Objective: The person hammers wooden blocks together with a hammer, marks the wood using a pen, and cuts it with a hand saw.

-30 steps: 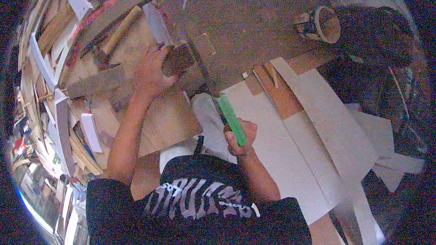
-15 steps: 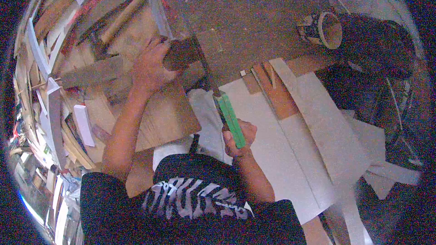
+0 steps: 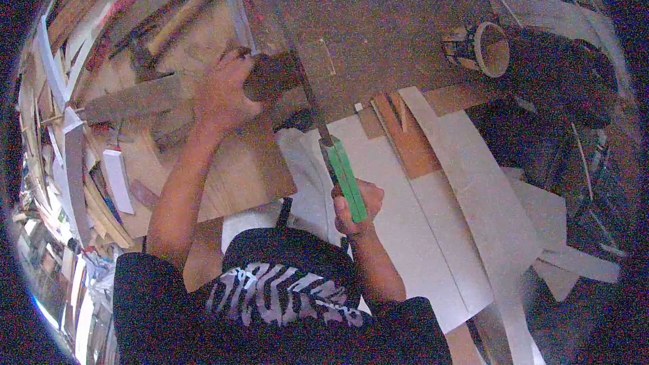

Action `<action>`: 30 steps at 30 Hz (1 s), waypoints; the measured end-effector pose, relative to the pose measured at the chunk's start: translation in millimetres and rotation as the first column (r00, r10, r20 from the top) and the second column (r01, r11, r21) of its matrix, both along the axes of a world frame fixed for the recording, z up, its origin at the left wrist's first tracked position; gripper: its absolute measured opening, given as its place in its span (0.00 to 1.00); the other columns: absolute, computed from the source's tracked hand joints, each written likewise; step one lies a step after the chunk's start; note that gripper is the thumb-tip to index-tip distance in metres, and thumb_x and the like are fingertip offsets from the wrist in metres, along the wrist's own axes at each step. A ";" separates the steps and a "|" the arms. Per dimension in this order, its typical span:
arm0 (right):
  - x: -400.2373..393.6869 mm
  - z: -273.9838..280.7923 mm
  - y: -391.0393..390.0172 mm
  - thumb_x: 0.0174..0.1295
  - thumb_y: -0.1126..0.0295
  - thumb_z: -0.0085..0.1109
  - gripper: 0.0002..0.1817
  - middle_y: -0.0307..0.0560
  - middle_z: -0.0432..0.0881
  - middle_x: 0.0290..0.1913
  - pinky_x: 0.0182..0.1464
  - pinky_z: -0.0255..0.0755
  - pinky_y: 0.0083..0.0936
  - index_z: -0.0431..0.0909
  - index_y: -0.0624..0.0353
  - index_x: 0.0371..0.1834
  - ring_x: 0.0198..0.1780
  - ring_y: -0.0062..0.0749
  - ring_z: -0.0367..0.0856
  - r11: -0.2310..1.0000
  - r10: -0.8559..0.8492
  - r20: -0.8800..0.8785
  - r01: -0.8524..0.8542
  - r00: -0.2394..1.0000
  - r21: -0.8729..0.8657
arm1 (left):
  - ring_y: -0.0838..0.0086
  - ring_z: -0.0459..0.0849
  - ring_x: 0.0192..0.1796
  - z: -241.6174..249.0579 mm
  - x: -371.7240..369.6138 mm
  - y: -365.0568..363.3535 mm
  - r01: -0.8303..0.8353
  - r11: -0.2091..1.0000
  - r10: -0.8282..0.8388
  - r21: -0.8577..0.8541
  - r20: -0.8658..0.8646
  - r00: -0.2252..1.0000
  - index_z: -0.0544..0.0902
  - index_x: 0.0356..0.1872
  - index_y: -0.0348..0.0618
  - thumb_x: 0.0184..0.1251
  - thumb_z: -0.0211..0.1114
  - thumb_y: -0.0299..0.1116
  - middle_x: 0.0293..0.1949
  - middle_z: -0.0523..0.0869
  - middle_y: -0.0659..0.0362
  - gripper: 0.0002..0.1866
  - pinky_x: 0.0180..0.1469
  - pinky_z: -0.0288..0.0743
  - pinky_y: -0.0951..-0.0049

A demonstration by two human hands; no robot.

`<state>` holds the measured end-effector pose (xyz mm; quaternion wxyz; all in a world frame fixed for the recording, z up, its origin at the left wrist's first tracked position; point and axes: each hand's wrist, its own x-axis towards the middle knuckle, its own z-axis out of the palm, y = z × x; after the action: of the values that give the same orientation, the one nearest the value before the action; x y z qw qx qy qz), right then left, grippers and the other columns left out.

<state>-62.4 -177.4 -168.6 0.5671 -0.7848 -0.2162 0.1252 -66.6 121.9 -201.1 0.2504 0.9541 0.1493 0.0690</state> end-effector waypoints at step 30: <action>4.4 4.4 -7.7 0.64 0.55 0.57 0.22 0.43 0.75 0.14 0.21 0.68 0.27 0.76 0.60 0.17 0.15 0.34 0.75 0.983 0.070 0.107 -0.051 0.992 -0.174 | 0.61 0.84 0.57 -1.0 0.6 3.7 0.048 0.998 -0.046 0.038 -0.041 0.998 0.85 0.50 0.43 0.40 0.82 0.47 0.47 0.88 0.51 0.33 0.79 0.58 0.53</action>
<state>-58.1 -185.1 -164.2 0.4807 -0.8294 -0.2599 0.1160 -66.0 125.6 -202.1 0.2302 0.9632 0.1304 0.0468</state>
